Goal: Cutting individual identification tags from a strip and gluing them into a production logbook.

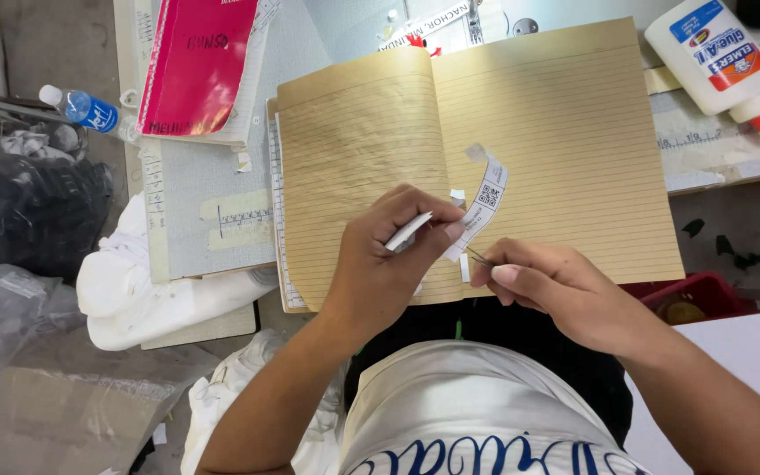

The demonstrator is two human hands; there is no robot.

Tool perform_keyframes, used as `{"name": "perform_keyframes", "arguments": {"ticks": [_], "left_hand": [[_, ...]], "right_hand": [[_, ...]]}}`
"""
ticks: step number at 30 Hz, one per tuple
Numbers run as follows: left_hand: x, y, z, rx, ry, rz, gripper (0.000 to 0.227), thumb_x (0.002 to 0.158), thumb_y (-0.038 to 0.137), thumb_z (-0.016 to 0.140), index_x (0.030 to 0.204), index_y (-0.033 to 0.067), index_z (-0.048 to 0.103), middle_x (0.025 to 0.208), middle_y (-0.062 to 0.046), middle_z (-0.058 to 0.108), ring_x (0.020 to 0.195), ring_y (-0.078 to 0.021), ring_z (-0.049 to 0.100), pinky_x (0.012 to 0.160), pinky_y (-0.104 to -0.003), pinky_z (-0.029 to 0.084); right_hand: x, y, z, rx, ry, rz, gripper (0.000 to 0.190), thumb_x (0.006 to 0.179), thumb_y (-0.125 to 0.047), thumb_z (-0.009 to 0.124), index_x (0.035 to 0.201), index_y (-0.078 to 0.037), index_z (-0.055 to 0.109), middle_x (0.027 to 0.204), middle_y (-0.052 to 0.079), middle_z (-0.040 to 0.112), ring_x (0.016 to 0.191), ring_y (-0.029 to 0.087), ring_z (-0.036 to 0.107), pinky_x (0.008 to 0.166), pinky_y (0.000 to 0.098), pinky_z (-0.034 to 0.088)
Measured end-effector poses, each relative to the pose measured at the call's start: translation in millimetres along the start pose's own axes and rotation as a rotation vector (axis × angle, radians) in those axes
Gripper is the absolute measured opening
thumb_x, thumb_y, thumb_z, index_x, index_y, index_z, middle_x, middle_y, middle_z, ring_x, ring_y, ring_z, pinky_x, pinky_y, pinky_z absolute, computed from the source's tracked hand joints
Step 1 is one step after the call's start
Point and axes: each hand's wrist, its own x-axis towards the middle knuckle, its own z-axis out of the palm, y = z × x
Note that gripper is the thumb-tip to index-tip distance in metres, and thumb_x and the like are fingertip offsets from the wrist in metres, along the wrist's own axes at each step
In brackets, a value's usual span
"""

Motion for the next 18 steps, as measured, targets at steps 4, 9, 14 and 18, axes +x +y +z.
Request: {"name": "perform_keyframes", "arguments": {"ticks": [4, 9, 14, 18], "left_hand": [[-2, 4, 3, 0.009, -0.001, 0.022, 0.008, 0.098, 0.004, 0.069, 0.106, 0.0023, 0.070, 0.106, -0.004, 0.067, 0.099, -0.0091, 0.065, 0.086, -0.024, 0.054], [-4, 3, 3, 0.132, 0.001, 0.065, 0.009, 0.098, 0.003, 0.071, 0.107, 0.0031, 0.072, 0.100, -0.005, 0.070, 0.094, -0.0119, 0.067, 0.084, -0.026, 0.054], [-3, -1, 3, 0.082, -0.004, 0.067, 0.008, 0.099, 0.003, 0.070, 0.107, 0.0028, 0.070, 0.104, -0.006, 0.072, 0.099, -0.0115, 0.068, 0.089, -0.026, 0.055], [-3, -4, 3, 0.028, -0.019, 0.025, 0.008, 0.099, 0.001, 0.069, 0.107, 0.0016, 0.070, 0.105, -0.005, 0.072, 0.099, -0.0103, 0.068, 0.088, -0.026, 0.055]], "right_hand": [[6, 4, -1, -0.070, -0.036, -0.094, 0.031, 0.103, -0.024, 0.052, 0.103, 0.000, 0.071, 0.080, 0.002, 0.056, 0.076, 0.012, 0.053, 0.069, 0.0271, 0.047], [10, -3, 2, -0.120, 0.000, -0.082, 0.027, 0.098, -0.019, 0.054, 0.113, -0.003, 0.070, 0.093, 0.002, 0.072, 0.082, 0.010, 0.061, 0.074, 0.0272, 0.051], [11, -1, 0, -0.135, 0.001, -0.130, 0.024, 0.100, -0.018, 0.054, 0.104, -0.001, 0.071, 0.092, 0.003, 0.072, 0.087, 0.011, 0.064, 0.079, 0.0283, 0.052], [12, 4, -1, -0.153, 0.040, -0.110, 0.024, 0.100, -0.018, 0.056, 0.101, -0.001, 0.072, 0.091, 0.004, 0.073, 0.089, 0.010, 0.066, 0.082, 0.0282, 0.053]]}}
